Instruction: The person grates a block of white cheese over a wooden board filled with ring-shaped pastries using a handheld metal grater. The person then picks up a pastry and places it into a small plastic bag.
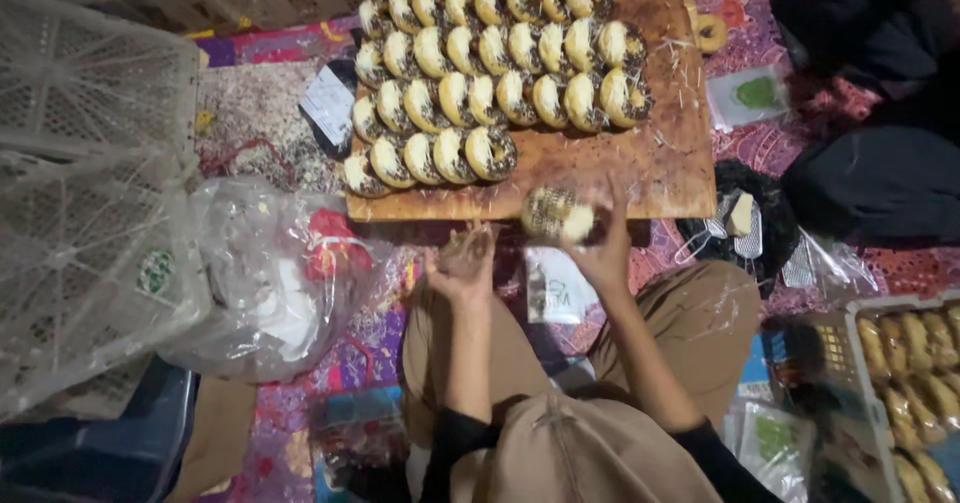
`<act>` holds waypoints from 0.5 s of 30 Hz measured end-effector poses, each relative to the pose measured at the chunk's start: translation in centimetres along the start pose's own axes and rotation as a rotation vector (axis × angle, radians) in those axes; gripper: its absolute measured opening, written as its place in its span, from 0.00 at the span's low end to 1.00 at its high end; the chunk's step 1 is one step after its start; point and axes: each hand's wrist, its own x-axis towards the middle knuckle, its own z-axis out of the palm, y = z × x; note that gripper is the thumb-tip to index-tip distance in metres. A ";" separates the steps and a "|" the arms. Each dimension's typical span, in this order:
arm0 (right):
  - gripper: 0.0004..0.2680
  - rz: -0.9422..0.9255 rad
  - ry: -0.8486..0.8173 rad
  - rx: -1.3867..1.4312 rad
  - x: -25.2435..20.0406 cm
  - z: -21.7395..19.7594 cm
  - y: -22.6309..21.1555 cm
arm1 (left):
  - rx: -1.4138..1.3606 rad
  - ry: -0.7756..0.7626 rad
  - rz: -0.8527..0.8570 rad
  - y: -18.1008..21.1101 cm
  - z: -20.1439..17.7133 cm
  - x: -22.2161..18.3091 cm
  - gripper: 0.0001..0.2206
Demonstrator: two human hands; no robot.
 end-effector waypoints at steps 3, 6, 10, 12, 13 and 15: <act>0.42 -0.126 -0.010 -0.380 -5.2 -1.2 -4.8 | 0.066 -0.209 -0.023 -2.3 -1.6 0.2 0.25; 0.43 -0.134 -0.011 -0.682 -6.3 -0.4 -7.7 | 0.182 -0.220 -0.032 -5.8 -1.8 -1.5 0.24; 0.43 -0.266 -0.025 -0.809 -5.3 0.8 -7.6 | 0.487 -0.096 0.194 -7.8 1.0 -4.8 0.22; 0.43 -0.334 -0.018 -0.725 -5.5 1.0 -6.8 | 0.467 -0.149 0.172 -7.9 2.9 -6.1 0.22; 0.42 -0.389 -0.005 -0.640 -5.6 0.9 -6.5 | 0.421 -0.217 0.125 -7.8 3.8 -6.8 0.22; 0.42 -0.428 0.021 -0.484 -5.7 0.8 -6.0 | 0.371 -0.338 0.035 -8.1 5.1 -8.3 0.22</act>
